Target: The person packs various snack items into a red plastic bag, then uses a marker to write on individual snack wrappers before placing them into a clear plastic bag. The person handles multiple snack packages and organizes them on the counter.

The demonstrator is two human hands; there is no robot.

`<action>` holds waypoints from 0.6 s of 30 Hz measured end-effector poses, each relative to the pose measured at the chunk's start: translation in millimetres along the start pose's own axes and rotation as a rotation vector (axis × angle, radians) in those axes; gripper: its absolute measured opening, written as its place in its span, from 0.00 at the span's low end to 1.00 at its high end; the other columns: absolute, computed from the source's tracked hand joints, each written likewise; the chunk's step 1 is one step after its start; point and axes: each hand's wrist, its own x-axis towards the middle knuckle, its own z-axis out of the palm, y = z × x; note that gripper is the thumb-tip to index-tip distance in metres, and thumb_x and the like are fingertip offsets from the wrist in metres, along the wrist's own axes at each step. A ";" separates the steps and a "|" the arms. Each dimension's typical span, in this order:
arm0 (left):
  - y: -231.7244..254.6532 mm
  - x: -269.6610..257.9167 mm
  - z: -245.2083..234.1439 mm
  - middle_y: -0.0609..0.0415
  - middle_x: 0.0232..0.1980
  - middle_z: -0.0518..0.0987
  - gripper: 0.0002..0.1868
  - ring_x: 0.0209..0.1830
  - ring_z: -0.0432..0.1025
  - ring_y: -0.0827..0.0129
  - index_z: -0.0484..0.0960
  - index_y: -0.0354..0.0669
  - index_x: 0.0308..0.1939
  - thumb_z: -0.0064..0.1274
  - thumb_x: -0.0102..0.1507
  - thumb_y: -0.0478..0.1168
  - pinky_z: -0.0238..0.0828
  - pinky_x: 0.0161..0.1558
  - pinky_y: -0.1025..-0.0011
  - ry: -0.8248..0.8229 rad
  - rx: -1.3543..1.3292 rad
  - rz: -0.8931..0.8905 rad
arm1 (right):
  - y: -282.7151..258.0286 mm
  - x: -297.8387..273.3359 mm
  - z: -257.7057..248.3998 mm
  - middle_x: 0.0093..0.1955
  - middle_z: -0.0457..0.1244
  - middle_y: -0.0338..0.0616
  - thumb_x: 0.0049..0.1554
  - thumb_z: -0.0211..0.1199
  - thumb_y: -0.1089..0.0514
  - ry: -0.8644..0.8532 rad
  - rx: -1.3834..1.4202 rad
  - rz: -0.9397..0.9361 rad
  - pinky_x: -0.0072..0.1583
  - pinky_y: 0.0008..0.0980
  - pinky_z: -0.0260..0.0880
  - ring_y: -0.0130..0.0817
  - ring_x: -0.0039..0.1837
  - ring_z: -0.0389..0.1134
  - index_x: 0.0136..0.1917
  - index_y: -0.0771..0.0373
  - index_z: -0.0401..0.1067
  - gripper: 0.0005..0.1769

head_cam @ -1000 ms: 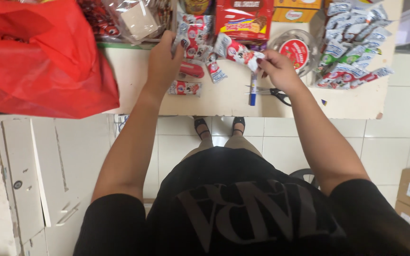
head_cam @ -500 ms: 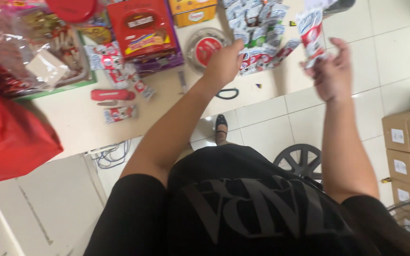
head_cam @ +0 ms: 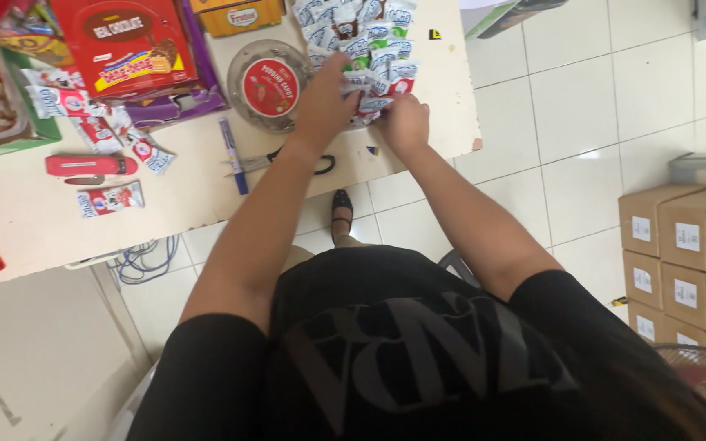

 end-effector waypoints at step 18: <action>-12.0 -87.3 -57.5 0.36 0.71 0.79 0.51 0.73 0.74 0.36 0.69 0.39 0.85 0.74 0.58 0.30 0.72 0.75 0.48 0.077 0.018 0.025 | -14.2 -3.5 -122.4 0.62 0.79 0.54 0.55 0.73 0.67 -0.373 0.244 -0.254 0.61 0.54 0.80 0.57 0.59 0.81 0.77 0.61 0.81 0.36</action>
